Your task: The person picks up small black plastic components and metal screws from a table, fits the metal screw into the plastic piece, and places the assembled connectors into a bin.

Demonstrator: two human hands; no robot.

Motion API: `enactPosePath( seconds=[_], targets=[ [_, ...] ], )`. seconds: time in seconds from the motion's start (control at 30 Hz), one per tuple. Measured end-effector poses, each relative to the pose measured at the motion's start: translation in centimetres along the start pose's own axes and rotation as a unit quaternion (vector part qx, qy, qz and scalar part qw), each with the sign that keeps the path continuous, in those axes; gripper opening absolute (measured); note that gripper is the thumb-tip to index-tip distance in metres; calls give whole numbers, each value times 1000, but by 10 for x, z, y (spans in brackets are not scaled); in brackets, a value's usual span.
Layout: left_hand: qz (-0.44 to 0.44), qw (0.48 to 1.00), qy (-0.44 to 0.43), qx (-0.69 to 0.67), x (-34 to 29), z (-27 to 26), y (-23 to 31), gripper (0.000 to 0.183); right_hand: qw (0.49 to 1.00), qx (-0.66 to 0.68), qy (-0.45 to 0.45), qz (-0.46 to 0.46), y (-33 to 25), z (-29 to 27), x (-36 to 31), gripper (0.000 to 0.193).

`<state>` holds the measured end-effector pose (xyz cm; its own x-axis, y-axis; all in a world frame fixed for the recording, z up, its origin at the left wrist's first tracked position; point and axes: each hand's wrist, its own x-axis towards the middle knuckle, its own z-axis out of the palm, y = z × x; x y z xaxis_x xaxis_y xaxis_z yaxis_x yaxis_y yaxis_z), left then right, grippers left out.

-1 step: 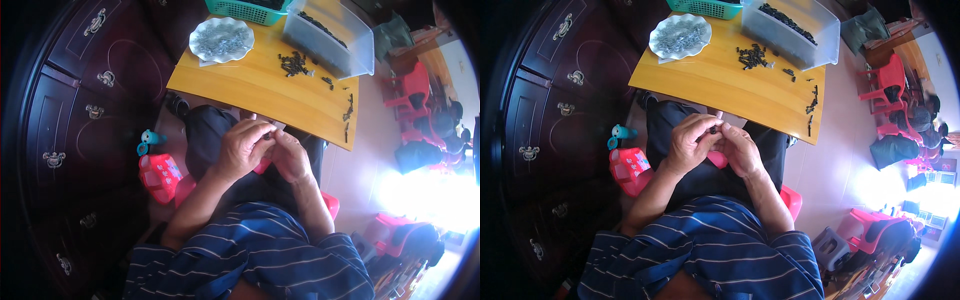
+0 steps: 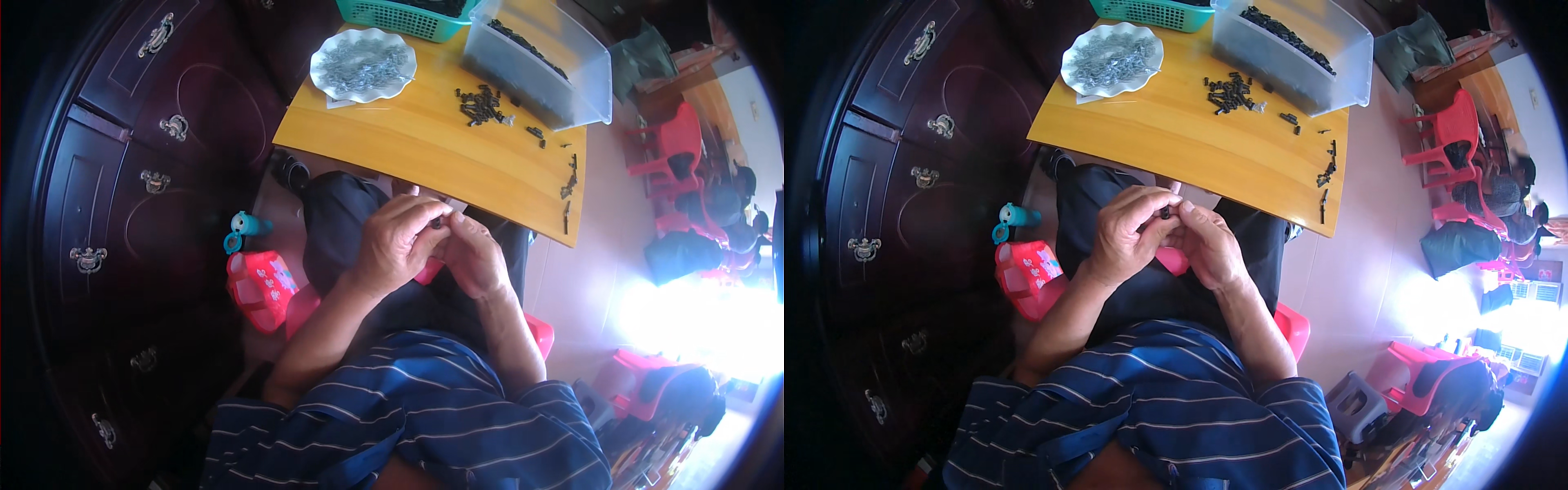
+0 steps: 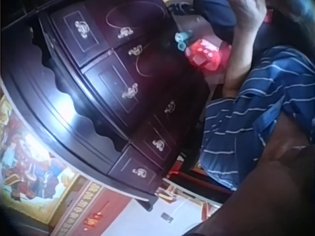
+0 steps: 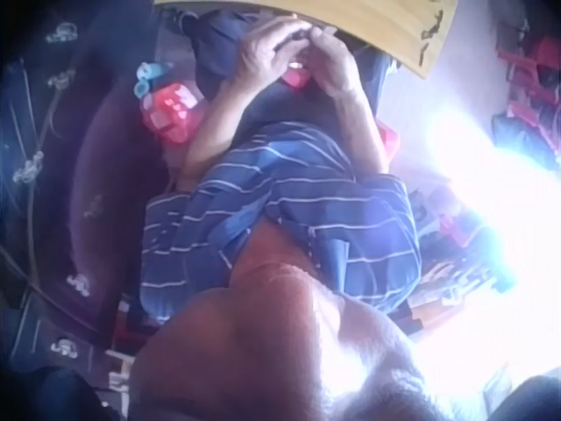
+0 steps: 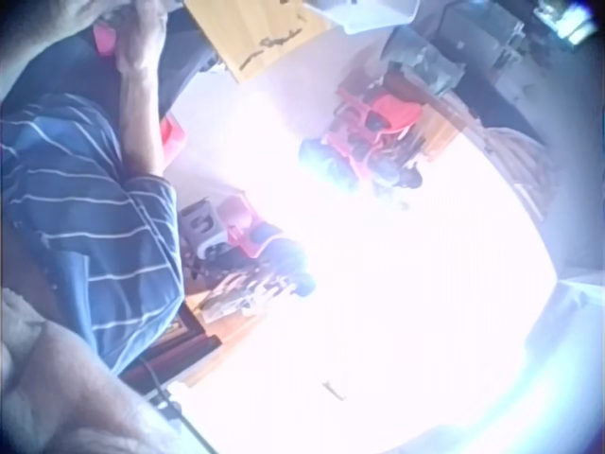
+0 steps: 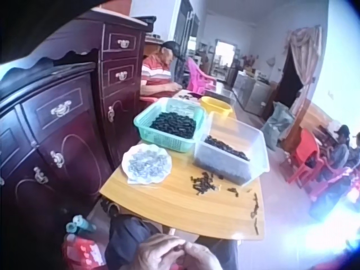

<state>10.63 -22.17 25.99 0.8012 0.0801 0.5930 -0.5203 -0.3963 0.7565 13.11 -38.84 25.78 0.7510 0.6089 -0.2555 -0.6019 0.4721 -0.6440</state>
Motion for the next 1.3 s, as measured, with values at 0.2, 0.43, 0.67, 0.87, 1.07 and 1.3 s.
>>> enactPosePath(
  seconds=[0.2, 0.43, 0.67, 0.87, 1.07, 1.3],
  targets=[
    [-41, 999, -19, -4, -4, -1, -3, 36, 992, -126, 16, 6, -7, -9, 3, 34],
    [-47, 997, -34, 42, -1, 0, 7, 53, 848, -527, 30, -34, -41, 2, 15, 27],
    [-70, 996, 45, -38, -8, -4, -5, 21, 573, -816, -11, -69, -75, 28, 47, 17],
    [-61, 998, 18, -23, -5, 1, 2, 11, 347, -816, 208, -412, -169, 69, 161, 17],
    [-39, 999, 18, 0, -6, 3, -4, 8, 378, -744, 202, -513, -197, 53, 178, 18],
    [-40, 999, 7, -11, -8, 3, -1, 9, 508, -776, 233, -291, -120, -46, 127, 12]
  ],
)
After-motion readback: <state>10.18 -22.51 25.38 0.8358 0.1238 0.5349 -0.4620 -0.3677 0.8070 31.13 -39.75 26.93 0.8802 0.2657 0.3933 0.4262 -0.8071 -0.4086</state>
